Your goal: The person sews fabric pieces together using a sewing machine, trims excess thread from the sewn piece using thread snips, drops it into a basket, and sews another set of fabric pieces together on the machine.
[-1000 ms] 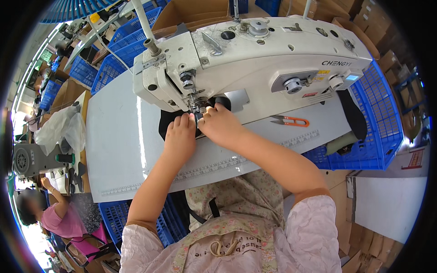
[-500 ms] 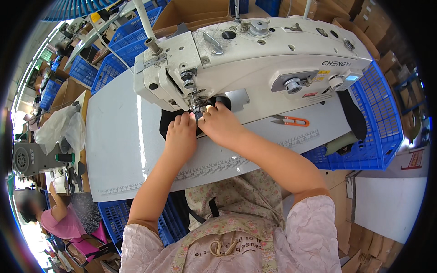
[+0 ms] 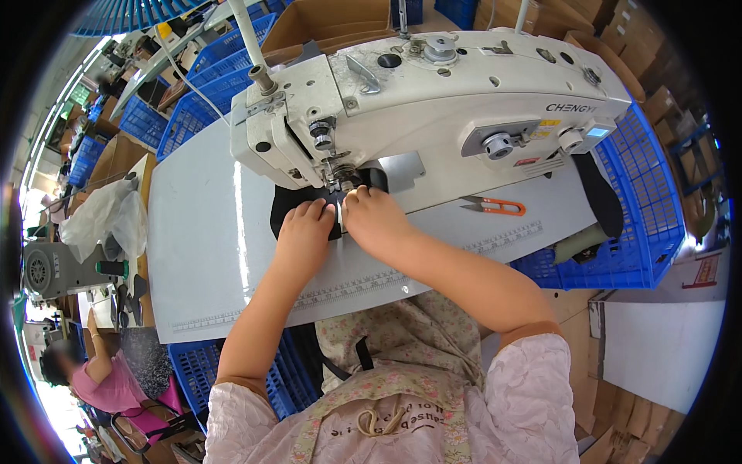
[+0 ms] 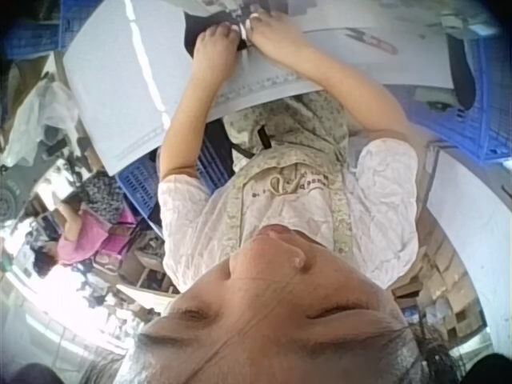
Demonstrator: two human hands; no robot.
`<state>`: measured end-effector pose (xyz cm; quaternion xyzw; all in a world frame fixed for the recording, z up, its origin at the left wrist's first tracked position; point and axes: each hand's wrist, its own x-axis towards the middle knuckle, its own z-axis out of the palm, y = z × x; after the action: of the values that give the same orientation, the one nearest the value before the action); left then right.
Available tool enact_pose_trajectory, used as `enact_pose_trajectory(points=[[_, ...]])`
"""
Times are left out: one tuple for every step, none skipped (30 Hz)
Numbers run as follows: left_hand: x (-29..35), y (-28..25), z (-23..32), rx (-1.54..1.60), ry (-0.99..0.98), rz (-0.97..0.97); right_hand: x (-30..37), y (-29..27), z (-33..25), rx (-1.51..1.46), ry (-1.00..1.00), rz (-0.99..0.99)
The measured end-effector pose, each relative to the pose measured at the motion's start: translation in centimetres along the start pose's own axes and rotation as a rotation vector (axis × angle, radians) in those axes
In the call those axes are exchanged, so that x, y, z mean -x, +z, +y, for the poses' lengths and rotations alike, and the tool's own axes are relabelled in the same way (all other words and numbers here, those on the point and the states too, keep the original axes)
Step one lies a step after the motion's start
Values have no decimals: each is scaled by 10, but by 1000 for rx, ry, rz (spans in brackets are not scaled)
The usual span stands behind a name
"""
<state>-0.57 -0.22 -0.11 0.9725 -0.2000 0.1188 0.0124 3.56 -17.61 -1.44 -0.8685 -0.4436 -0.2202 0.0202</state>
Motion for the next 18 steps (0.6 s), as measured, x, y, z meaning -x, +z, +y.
enact_pose_trajectory(points=[[0,-2,1,-1,12,-54,0,1,-1,2,11,-15],[-1,-5,2,-3,24,-108,0,2,-2,5,21,-30],[-1,-8,3,-2,24,-109,-1,2,-3,5,21,-31],[0,-11,4,9,33,-112,-3,0,-4,-24,43,-24],[0,-12,4,20,41,-115,-3,-1,-5,-52,65,-18],[0,-12,4,20,40,-114,-3,-1,-6,-51,64,-17],[1,-11,4,46,42,-98,-3,1,-6,-44,60,-11],[1,-11,4,72,43,-82,-2,1,-7,-37,57,-4],[1,-11,3,71,41,-82,-3,-1,-8,-38,55,-3],[1,-11,2,71,40,-78,-2,-4,-9,-19,42,-24],[2,-11,1,71,40,-74,-2,-7,-10,-1,29,-44],[2,-11,1,72,40,-74,-2,-11,-11,0,28,-44],[2,-10,0,80,31,-71,-1,-14,-13,27,11,-58],[2,-10,-1,88,21,-69,0,-16,-14,54,-7,-71],[1,-10,-1,90,22,-67,2,-15,-14,56,-7,-72],[1,-9,-2,91,23,-61,4,-14,-13,51,-23,-40],[0,-9,-2,93,25,-55,6,-13,-12,46,-38,-9],[0,-8,-2,93,23,-54,7,-13,-12,46,-39,-9]])
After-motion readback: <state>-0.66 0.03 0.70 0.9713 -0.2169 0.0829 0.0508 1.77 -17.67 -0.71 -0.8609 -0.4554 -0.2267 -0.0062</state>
